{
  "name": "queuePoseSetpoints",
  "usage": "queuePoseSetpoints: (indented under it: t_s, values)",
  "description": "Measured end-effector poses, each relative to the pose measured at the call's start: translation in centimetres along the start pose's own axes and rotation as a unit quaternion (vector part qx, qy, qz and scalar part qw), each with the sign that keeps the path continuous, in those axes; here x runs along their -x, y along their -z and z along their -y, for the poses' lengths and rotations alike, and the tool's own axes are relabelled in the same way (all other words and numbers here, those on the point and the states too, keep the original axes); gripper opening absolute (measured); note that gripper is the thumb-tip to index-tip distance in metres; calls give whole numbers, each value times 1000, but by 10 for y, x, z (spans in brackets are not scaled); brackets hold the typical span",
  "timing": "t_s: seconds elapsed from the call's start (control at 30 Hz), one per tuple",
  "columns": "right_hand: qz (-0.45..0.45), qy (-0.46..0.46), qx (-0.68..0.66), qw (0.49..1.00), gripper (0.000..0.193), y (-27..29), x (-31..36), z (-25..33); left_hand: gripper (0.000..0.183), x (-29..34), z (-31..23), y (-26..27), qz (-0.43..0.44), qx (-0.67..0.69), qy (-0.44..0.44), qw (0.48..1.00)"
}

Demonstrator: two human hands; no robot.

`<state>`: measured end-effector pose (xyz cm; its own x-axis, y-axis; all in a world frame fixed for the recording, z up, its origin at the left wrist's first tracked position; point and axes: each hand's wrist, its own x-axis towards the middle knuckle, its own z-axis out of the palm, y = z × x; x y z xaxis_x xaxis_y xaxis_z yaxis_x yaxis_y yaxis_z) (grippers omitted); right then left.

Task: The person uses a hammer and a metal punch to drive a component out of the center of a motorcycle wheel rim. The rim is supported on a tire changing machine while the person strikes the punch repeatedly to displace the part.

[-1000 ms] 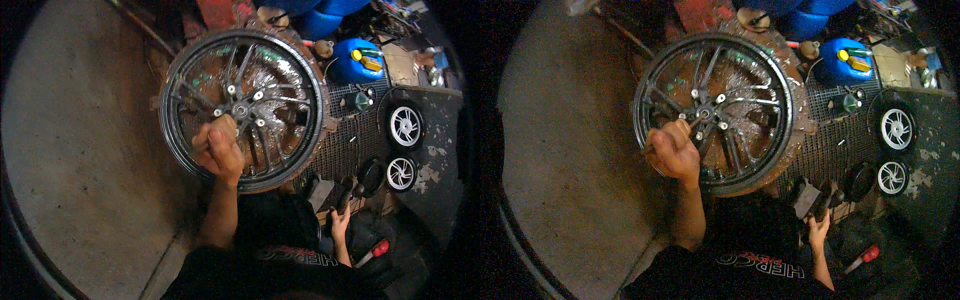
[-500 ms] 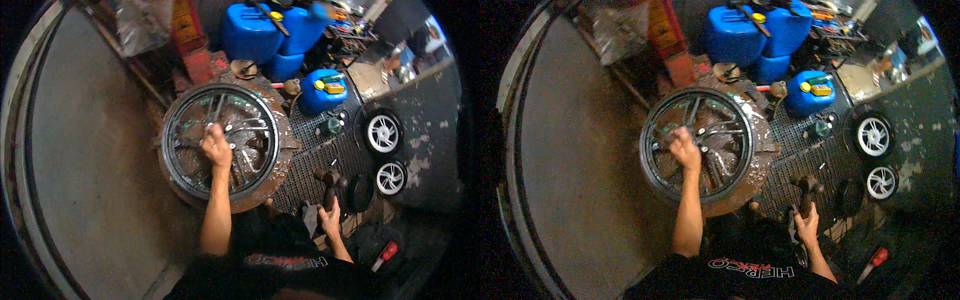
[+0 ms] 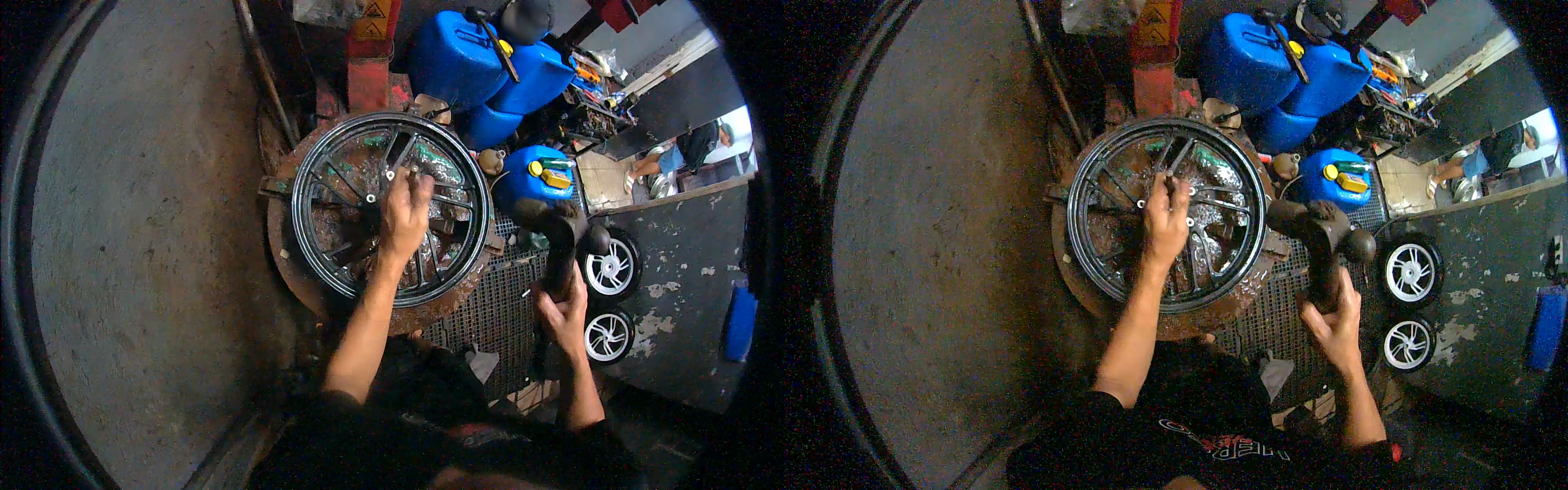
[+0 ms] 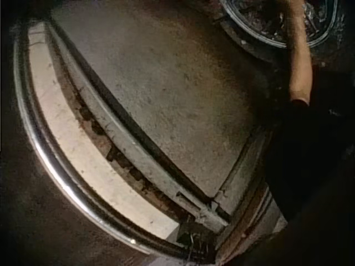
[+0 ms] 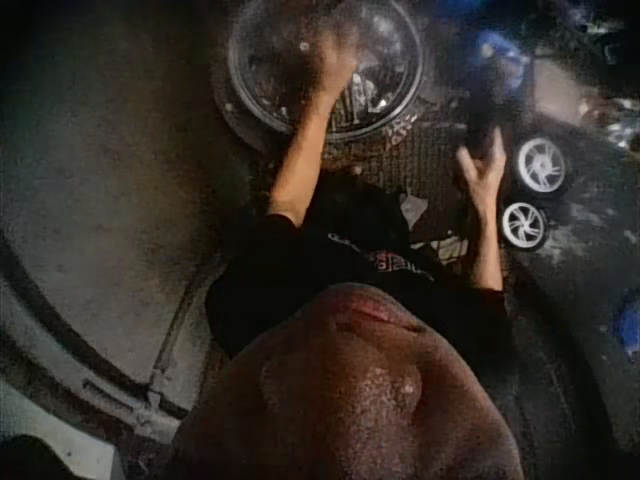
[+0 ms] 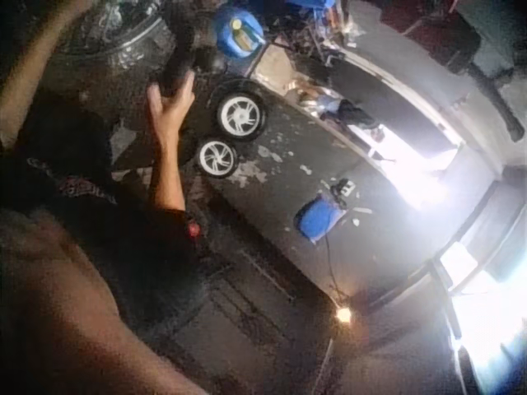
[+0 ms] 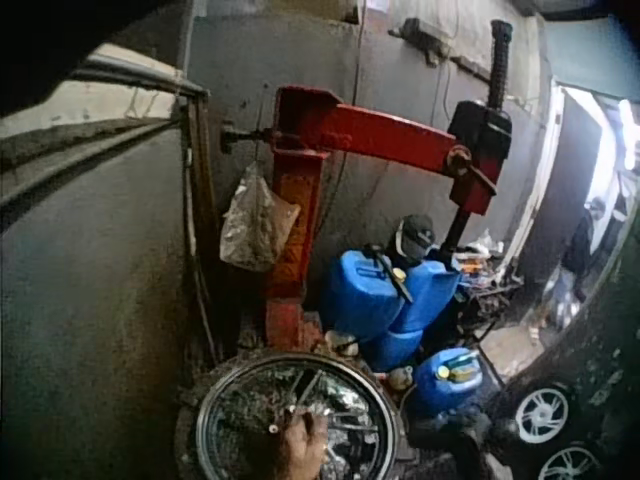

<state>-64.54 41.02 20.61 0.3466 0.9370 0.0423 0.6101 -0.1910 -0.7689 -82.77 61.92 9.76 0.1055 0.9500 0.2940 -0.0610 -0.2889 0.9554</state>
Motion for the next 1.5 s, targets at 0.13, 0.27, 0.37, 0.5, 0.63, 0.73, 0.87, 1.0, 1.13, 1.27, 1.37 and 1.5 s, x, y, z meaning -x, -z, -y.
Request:
queuePoseSetpoints:
  t_s: [0.13,0.27,0.37,0.5,0.63,0.73,0.87,1.0,1.13,1.27,1.37,1.5]
  values:
    - [-10,30,52,998,64,-3,-21,33,29,-8,-3,-4,-32,-38,12,999]
    - [80,44,168,982,74,2,-50,52,26,-15,11,-5,-52,-56,-48,996]
    - [118,55,83,988,75,-8,-74,79,20,-13,19,-1,-20,-119,-93,988]
    - [129,56,32,990,52,-32,-96,120,19,-12,11,12,16,-68,-82,994]
    - [203,136,159,957,37,-34,-112,111,18,-14,23,4,22,-20,-90,995]
    - [119,202,107,966,42,-38,-121,111,16,-12,26,8,15,-50,-105,993]
    - [58,212,-56,974,41,-31,-116,133,14,-19,42,3,9,6,-143,990]
    - [239,133,183,944,49,-33,-119,117,10,-20,32,8,20,-77,-150,986]
    - [60,135,-6,989,38,-7,-120,145,8,-20,38,7,21,9,-108,994]
    - [-45,139,-71,987,35,14,-115,148,10,-15,30,5,23,-31,-113,993]
    - [-56,124,-102,985,52,43,-99,112,16,-14,30,5,43,-15,-46,998]
    - [-117,69,-84,987,61,77,-50,42,27,-9,35,11,59,36,-9,998]
